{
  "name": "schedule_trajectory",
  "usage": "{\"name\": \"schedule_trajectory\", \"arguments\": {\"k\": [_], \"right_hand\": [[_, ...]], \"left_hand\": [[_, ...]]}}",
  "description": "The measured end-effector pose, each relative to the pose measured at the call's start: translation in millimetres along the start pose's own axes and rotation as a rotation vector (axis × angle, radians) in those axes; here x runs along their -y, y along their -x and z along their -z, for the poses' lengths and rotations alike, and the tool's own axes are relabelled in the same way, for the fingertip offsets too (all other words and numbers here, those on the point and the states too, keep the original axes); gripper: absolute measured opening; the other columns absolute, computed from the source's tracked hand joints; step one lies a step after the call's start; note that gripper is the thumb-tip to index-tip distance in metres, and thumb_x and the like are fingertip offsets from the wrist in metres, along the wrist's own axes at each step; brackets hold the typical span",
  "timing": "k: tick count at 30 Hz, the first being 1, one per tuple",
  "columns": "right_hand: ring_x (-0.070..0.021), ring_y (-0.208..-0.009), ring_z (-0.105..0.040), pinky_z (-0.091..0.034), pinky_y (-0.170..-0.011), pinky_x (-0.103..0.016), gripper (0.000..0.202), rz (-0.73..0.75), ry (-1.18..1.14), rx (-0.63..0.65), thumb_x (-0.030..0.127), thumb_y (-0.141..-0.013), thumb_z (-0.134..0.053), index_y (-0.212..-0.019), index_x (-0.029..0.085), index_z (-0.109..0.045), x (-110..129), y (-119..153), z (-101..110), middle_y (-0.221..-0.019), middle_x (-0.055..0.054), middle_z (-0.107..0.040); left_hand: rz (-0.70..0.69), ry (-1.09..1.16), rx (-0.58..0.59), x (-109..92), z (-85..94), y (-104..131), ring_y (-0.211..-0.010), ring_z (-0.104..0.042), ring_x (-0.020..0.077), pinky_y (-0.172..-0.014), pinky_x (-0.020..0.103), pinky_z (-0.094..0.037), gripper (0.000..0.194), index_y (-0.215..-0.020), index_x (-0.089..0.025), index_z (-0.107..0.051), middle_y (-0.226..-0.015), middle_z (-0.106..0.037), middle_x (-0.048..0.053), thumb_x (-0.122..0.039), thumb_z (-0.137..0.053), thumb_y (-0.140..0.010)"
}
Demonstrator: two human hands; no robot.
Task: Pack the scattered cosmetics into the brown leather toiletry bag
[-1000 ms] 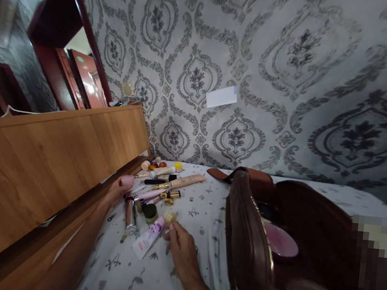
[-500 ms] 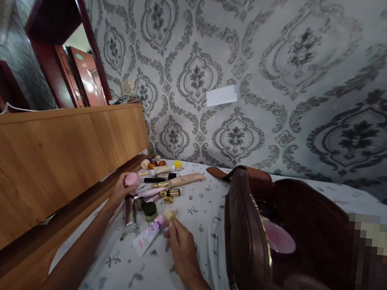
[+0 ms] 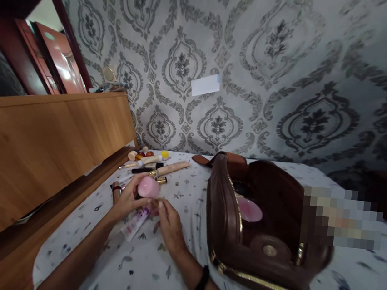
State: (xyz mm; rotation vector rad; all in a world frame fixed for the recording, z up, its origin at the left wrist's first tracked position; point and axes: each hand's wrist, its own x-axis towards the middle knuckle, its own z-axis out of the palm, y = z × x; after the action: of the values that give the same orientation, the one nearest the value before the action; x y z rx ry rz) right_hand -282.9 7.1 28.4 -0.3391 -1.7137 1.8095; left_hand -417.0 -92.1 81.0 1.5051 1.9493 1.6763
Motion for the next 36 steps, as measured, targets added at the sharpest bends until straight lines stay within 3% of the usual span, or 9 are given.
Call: {"name": "schedule_trajectory", "arguments": {"k": [5, 12, 18, 25, 29, 36], "right_hand": [[-0.0206, -0.068, -0.063, -0.053, -0.049, -0.029, 0.064, -0.037, -0.168, -0.009, 0.082, -0.076, -0.052, -0.08, 0.019, -0.06, 2.8, -1.8, 1.7, -0.079, -0.007, -0.067], [-0.0241, -0.074, -0.07, -0.051, -0.052, -0.028, 0.061, -0.114, -0.331, 0.023, 0.075, -0.073, -0.064, -0.087, 0.016, -0.069, 3.2, -2.9, 1.7, -0.085, -0.01, -0.074], [-0.0258, -0.078, -0.072, -0.051, -0.051, -0.028, 0.06, -0.113, -0.355, 0.049, 0.073, -0.073, -0.066, -0.09, 0.016, -0.07, 3.5, -1.8, 1.2, -0.085, -0.01, -0.075], [-0.021, -0.074, -0.073, -0.05, -0.047, -0.024, 0.065, -0.195, -0.459, 0.07, 0.063, -0.075, -0.071, -0.124, 0.023, -0.056, 8.5, -1.5, -0.4, -0.101, -0.007, -0.074], [-0.0203, -0.076, -0.073, -0.049, -0.05, -0.023, 0.063, -0.214, -0.552, 0.106, 0.058, -0.074, -0.075, -0.122, 0.023, -0.055, 11.5, -1.5, 0.4, -0.1, -0.006, -0.074], [-0.0153, -0.069, -0.065, -0.043, -0.05, -0.021, 0.062, -0.175, -0.501, -0.012, 0.052, -0.067, -0.082, -0.116, 0.02, -0.061, 11.2, -0.2, 3.0, -0.085, -0.003, -0.071]], "left_hand": [[-0.084, -0.132, 0.056, 8.3, -17.8, 13.9, -0.132, -0.05, 0.0307, -0.114, 0.043, -0.035, 0.068, -0.138, -0.021, -0.054, -0.141, -0.057, 0.011, -0.035, -0.079, -0.076], [-0.142, -0.142, 0.049, 14.6, -23.6, 20.5, -0.137, -0.046, 0.0276, -0.118, 0.046, -0.031, 0.056, -0.142, -0.026, -0.053, -0.147, -0.055, 0.008, -0.036, -0.066, -0.089], [-0.061, -0.052, -0.003, 14.7, -24.9, 22.0, -0.136, -0.048, 0.0286, -0.119, 0.045, -0.029, 0.049, -0.132, -0.026, -0.064, -0.142, -0.059, 0.008, -0.041, -0.069, -0.085], [0.124, 0.201, -0.031, 10.8, -30.2, 25.3, -0.131, -0.051, 0.0296, -0.11, 0.039, -0.042, 0.063, -0.139, -0.022, -0.057, -0.146, -0.054, 0.009, -0.05, -0.067, -0.083], [0.109, 0.178, -0.02, 9.9, -30.3, 24.8, -0.136, -0.046, 0.03, -0.109, 0.037, -0.042, 0.063, -0.139, -0.022, -0.055, -0.147, -0.053, 0.008, -0.052, -0.065, -0.084], [0.13, 0.247, 0.036, 12.8, -30.1, 25.4, -0.14, -0.043, 0.0297, -0.113, 0.036, -0.039, 0.073, -0.142, -0.024, -0.049, -0.15, -0.049, 0.009, -0.053, -0.072, -0.079]]}}
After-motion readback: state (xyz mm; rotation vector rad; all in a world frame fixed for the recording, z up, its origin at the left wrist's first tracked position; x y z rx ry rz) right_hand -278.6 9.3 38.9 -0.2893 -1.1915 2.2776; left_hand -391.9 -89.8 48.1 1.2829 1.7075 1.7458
